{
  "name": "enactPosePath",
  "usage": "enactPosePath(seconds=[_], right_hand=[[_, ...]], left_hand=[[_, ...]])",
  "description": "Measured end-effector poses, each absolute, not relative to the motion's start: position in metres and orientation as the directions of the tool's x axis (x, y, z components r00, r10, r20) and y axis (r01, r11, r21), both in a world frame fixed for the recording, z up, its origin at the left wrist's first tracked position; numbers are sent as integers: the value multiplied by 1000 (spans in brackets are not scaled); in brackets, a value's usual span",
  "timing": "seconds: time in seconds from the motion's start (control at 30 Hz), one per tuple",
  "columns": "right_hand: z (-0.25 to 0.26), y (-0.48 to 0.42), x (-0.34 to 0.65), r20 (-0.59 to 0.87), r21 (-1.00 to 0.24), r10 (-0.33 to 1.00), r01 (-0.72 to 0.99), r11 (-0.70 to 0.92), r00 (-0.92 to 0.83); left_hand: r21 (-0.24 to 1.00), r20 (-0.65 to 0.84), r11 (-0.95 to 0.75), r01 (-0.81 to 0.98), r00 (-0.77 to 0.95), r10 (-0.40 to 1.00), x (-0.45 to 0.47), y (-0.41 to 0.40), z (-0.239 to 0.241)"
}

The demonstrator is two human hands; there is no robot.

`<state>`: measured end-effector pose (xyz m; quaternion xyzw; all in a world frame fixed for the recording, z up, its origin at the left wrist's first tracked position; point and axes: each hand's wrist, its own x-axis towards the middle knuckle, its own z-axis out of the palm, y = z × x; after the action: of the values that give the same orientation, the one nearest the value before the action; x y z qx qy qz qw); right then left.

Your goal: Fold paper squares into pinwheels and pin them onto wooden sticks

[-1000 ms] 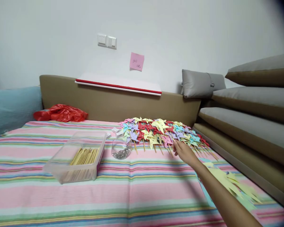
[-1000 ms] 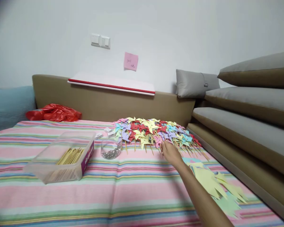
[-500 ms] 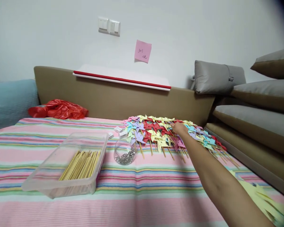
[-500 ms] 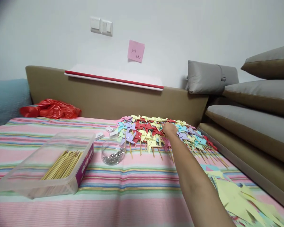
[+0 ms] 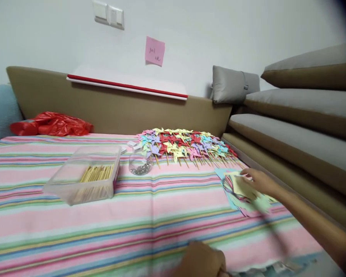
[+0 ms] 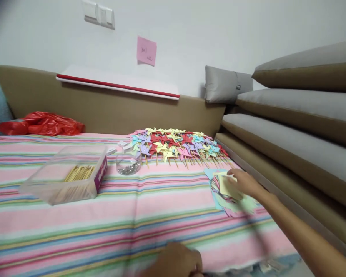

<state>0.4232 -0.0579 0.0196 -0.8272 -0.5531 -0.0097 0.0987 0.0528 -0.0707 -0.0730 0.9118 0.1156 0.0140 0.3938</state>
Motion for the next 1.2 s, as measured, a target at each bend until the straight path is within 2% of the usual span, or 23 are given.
enactPosePath(seconds=[0.07, 0.27, 0.63, 0.87, 1.03, 1.2], right_hand=[[-3, -93, 423, 159, -185, 931, 936, -298, 328], [-45, -119, 423, 291, -269, 915, 941, -203, 280], [-29, -115, 434, 242, -516, 921, 844, -145, 306], [-35, -115, 435, 262, -559, 901, 815, -152, 347], [-38, -119, 435, 441, -524, 759, 824, -214, 478], [-6, -130, 421, 642, -518, 561, 835, -185, 523]], left_hand=[[667, -57, -697, 264, 951, 305, 53, -71, -67], [675, 51, -708, 207, 944, 325, 44, -71, -58], [710, 77, -694, 122, 966, 248, 23, -75, -57], [685, 78, -720, 110, 972, 222, 20, -74, -56], [659, 82, -749, 72, 983, 167, 15, -77, -56], [630, 69, -775, 54, 990, 125, 9, -86, -54]])
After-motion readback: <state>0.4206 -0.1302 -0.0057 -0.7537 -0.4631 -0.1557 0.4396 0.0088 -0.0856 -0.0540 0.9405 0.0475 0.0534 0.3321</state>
